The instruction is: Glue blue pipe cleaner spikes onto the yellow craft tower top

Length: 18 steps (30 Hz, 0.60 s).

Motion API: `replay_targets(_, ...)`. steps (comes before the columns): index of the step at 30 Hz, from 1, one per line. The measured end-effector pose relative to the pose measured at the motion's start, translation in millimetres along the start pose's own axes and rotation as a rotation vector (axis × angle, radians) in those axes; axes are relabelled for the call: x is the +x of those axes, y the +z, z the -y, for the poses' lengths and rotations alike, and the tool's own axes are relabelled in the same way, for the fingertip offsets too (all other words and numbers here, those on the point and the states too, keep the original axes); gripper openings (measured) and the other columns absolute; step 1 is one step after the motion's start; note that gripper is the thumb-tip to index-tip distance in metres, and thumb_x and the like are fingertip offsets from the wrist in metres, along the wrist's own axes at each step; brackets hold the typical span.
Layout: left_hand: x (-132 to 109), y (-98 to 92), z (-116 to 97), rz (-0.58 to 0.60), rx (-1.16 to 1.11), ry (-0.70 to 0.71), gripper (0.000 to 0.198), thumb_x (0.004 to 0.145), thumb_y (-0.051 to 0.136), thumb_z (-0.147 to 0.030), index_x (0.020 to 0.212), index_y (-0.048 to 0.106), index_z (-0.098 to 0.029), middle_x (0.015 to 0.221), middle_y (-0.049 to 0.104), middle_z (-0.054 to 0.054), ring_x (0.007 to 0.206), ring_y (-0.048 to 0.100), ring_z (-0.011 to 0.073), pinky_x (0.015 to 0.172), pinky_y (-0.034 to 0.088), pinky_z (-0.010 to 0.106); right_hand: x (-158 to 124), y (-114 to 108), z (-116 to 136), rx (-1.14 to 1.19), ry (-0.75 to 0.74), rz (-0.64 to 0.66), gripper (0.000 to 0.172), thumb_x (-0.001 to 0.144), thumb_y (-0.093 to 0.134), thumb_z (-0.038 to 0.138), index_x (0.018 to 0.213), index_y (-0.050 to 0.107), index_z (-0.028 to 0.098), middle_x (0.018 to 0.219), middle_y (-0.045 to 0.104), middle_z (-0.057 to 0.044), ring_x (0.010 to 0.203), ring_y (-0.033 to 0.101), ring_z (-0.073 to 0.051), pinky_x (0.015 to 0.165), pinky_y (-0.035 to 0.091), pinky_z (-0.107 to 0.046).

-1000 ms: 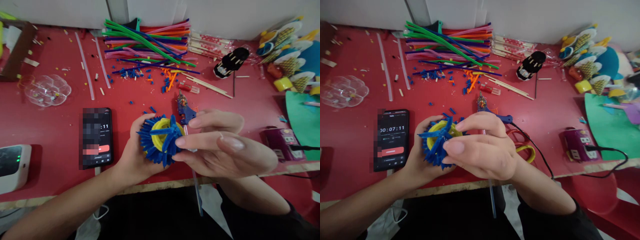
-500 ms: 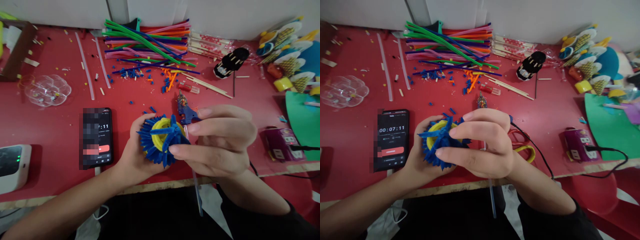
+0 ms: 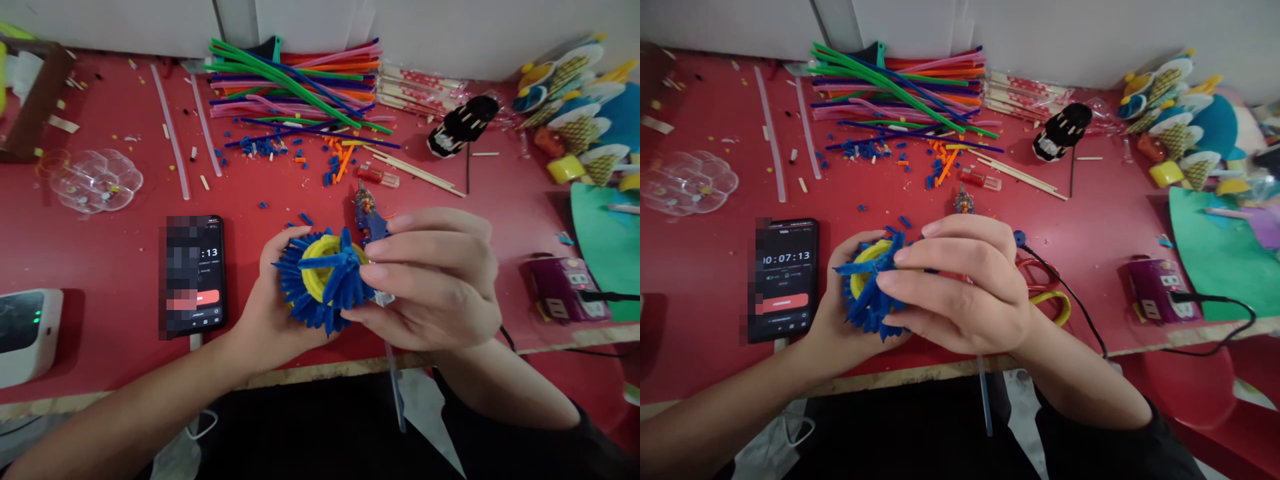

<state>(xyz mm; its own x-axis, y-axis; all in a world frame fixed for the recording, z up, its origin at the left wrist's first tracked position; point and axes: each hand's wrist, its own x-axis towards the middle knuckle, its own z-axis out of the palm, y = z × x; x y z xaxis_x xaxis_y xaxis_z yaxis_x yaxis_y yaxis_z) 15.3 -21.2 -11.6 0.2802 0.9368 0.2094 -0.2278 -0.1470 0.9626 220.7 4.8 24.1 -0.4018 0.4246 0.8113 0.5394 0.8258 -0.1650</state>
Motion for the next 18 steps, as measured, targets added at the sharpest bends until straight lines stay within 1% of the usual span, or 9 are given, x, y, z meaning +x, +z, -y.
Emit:
replay_targets(5,1.3,1.3,1.1,0.043,-0.001,0.023,0.096,0.064,0.095,-0.007,0.140,0.051,-0.045,0.134,0.065,-0.005,0.121,0.073,0.0204,0.108,0.061,0.033,0.2,-3.2,1.1,0.044,-0.010,0.009,0.019,0.095,0.071,0.031,0.113,0.073,0.024,0.104,0.076,-0.001,0.098,0.071,-0.019,0.097,0.063,-0.036)
replay_targets(8,2.5,1.2,1.3,0.062,0.040,0.071,0.094,0.068,0.094,-0.009,0.143,0.048,-0.042,0.134,0.063,-0.003,0.119,0.073,0.0183,0.105,0.062,0.031,0.2,-3.2,2.0,0.078,0.000,0.004,0.017,0.096,0.069,0.027,0.112,0.073,0.022,0.104,0.075,-0.003,0.100,0.070,-0.020,0.098,0.062,-0.037)
replay_targets(11,2.6,-0.1,2.4,0.062,0.065,0.088,0.093,0.070,0.094,-0.012,0.144,0.046,-0.040,0.134,0.061,-0.001,0.117,0.073,0.0174,0.103,0.062,0.031,1.5,-1.6,3.1,0.063,0.037,-0.037,0.012,0.097,0.067,0.027,0.107,0.074,0.025,0.097,0.076,-0.001,0.092,0.071,-0.019,0.092,0.063,-0.038)
replay_targets(14,1.5,-1.5,2.8,0.039,0.072,0.076,0.093,0.068,0.095,-0.013,0.144,0.047,-0.038,0.138,0.060,0.000,0.121,0.071,0.0205,0.105,0.062,0.035,3.4,-0.4,3.2,0.028,0.058,-0.120,0.006,0.098,0.066,0.032,0.097,0.071,0.031,0.085,0.074,0.003,0.078,0.071,-0.019,0.080,0.065,-0.039)
replay_targets(16,0.7,-1.6,2.1,0.025,0.082,0.072,0.095,0.065,0.096,-0.012,0.143,0.048,-0.038,0.140,0.061,0.001,0.124,0.071,0.0242,0.106,0.062,0.038,4.4,-0.7,2.0,0.031,0.073,-0.122,0.005,0.098,0.067,0.035,0.095,0.070,0.032,0.082,0.073,0.003,0.076,0.070,-0.019,0.079,0.065,-0.041)
replay_targets(18,-0.1,-0.9,1.1,0.011,0.073,0.044,0.095,0.063,0.096,-0.011,0.141,0.050,-0.039,0.137,0.064,0.002,0.122,0.072,0.0266,0.105,0.064,0.041,4.6,-1.2,0.0,0.056,0.087,-0.088,0.002,0.096,0.069,0.035,0.095,0.070,0.033,0.085,0.074,0.003,0.076,0.069,-0.019,0.080,0.065,-0.041)
